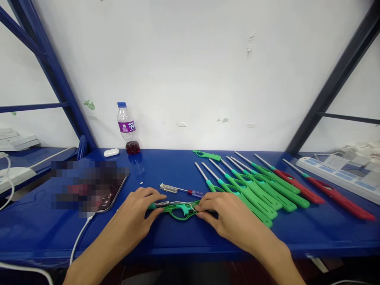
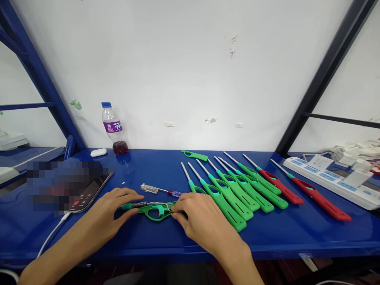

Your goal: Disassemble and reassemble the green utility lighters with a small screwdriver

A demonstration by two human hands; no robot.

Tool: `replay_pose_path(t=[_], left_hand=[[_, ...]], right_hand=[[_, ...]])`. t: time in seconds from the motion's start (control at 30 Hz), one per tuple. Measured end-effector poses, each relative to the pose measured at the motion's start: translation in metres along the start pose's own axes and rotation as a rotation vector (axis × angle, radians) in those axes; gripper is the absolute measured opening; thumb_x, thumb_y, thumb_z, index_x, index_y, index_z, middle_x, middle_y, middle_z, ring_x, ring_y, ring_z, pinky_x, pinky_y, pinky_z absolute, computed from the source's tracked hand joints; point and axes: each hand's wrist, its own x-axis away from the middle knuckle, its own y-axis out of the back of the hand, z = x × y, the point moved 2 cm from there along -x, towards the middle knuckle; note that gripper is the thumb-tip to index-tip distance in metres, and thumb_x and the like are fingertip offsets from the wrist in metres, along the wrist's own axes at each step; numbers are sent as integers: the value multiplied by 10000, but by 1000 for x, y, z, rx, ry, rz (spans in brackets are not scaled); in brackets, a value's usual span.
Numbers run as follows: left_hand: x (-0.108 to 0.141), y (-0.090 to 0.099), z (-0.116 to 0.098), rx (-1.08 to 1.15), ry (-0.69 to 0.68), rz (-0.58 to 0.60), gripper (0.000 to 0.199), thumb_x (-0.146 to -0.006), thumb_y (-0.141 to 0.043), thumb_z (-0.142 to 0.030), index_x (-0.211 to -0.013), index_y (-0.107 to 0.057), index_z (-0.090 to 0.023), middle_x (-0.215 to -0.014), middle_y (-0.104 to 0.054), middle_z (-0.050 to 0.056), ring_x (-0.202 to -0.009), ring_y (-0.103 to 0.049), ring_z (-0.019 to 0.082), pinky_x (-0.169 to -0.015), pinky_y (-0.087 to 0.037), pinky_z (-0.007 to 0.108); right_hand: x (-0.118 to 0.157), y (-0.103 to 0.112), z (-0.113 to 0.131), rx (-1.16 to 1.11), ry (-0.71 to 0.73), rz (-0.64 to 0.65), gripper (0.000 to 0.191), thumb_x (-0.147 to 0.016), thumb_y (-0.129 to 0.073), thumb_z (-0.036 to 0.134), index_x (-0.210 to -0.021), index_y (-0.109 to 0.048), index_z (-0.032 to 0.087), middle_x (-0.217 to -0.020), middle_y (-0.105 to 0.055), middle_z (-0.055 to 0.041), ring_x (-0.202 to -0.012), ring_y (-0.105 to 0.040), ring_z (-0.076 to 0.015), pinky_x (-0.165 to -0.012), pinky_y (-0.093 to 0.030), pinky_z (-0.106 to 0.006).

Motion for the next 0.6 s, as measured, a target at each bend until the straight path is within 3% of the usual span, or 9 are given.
replay_pose_path(t=[0.13,0.4,0.6], left_hand=[[-1,1,6,30,34,94,232,-959,-580,-283,-1043,-795,-301,-1009,-773,24,-909,-740,230,-803,-585,328],[1,8,4,65,81,193,207,-972,-611,-311,-1025,-809,-340,-1010,-772,-17,-938,-740,216,-821,-540,314],[0,10,-2,95,116,269,245,-994,-565,-288,-980,-809,-294,-999,-746,4,-892,-708,199,-800,-500,305]], right_hand=[[-1,1,-2,-1,-2,17,165,-996,-740,126,-966,-813,272,-993,-766,31,-885,-718,-206,-767,-483,-300],[-2,-2,-5,-10,8,25,167,-998,-744,130,-998,-819,280,-1020,-768,33,-903,-720,-205,-779,-486,-308],[-1,-2,-6,5,7,17,122,-1005,-756,166,-997,-812,274,-1014,-763,50,-892,-714,-188,-759,-473,-306]])
